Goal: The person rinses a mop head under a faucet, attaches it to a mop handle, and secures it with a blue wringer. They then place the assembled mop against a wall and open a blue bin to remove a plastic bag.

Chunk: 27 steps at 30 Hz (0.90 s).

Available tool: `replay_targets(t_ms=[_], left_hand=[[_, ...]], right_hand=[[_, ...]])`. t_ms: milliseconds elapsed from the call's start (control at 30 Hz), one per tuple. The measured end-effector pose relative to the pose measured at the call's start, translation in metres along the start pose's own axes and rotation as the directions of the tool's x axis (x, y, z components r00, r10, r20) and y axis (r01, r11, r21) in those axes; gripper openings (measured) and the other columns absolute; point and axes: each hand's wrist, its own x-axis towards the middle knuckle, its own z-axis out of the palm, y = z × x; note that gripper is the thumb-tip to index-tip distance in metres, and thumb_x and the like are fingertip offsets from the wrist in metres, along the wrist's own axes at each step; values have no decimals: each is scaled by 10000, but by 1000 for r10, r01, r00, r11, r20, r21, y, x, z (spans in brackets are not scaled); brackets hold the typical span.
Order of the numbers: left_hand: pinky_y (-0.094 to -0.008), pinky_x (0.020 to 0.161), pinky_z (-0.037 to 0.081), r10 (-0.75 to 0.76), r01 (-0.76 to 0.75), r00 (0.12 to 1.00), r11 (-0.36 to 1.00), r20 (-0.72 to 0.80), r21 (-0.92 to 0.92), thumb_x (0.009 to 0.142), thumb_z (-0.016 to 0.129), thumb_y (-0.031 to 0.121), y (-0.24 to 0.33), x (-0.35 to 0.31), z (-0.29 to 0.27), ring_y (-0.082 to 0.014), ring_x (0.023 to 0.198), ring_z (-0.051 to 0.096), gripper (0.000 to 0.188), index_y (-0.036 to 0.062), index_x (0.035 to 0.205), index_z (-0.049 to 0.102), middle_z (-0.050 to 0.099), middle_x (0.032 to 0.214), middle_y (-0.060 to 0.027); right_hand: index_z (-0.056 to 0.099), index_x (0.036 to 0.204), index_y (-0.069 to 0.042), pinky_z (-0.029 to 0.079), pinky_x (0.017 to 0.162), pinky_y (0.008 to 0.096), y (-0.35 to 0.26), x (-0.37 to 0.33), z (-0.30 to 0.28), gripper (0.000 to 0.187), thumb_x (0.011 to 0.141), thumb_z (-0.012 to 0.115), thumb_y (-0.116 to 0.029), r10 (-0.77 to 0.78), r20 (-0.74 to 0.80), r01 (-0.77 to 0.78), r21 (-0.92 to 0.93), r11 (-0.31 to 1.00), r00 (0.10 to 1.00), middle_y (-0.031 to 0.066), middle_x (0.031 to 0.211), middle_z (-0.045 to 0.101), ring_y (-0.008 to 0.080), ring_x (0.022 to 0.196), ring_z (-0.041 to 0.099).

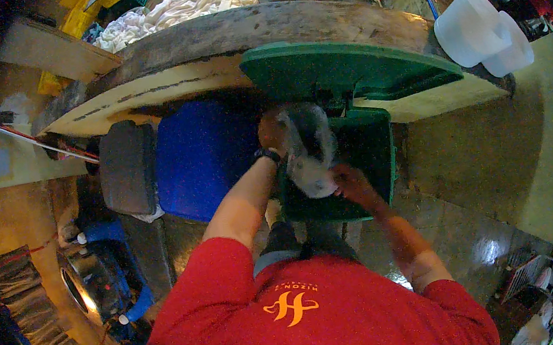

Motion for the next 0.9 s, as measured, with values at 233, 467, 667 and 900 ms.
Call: replay_targets(t_ms=[233,467,667,900], left_hand=[[-451,829,560,426,-263,765,891,483,-370,889,668,113,70,-151,-18,-387,980,692,222,97,1105,716,726,1060,-186],[-468,829,562,280,-5,823,873,494,-487,890,699,133,114,-161,-66,-404,965,696,233,84,1118,711,734,1037,-174],[-403,958,530,249,-157,959,862,132,-483,876,815,240,135,-129,-127,-220,1099,659,384,138,1223,684,699,1170,-84],[-298,808,585,-462,261,876,696,-138,-669,931,759,119,26,-166,-240,-133,943,674,221,79,1135,683,710,1074,-26]], right_hand=[[639,1219,-51,580,828,428,21,-3,1,437,835,809,-168,-290,-209,189,-400,897,934,147,1214,681,302,1012,693],[688,1181,-79,571,860,443,79,22,5,384,808,749,-142,-128,119,175,-644,745,985,132,1191,729,340,1069,706],[703,1093,-68,543,774,468,-21,3,-16,253,876,683,-196,-439,153,325,-879,349,885,134,1046,724,335,905,680],[700,1053,-32,515,766,326,-203,-112,6,223,851,608,-53,-172,-126,108,-405,908,977,36,906,689,159,877,651]])
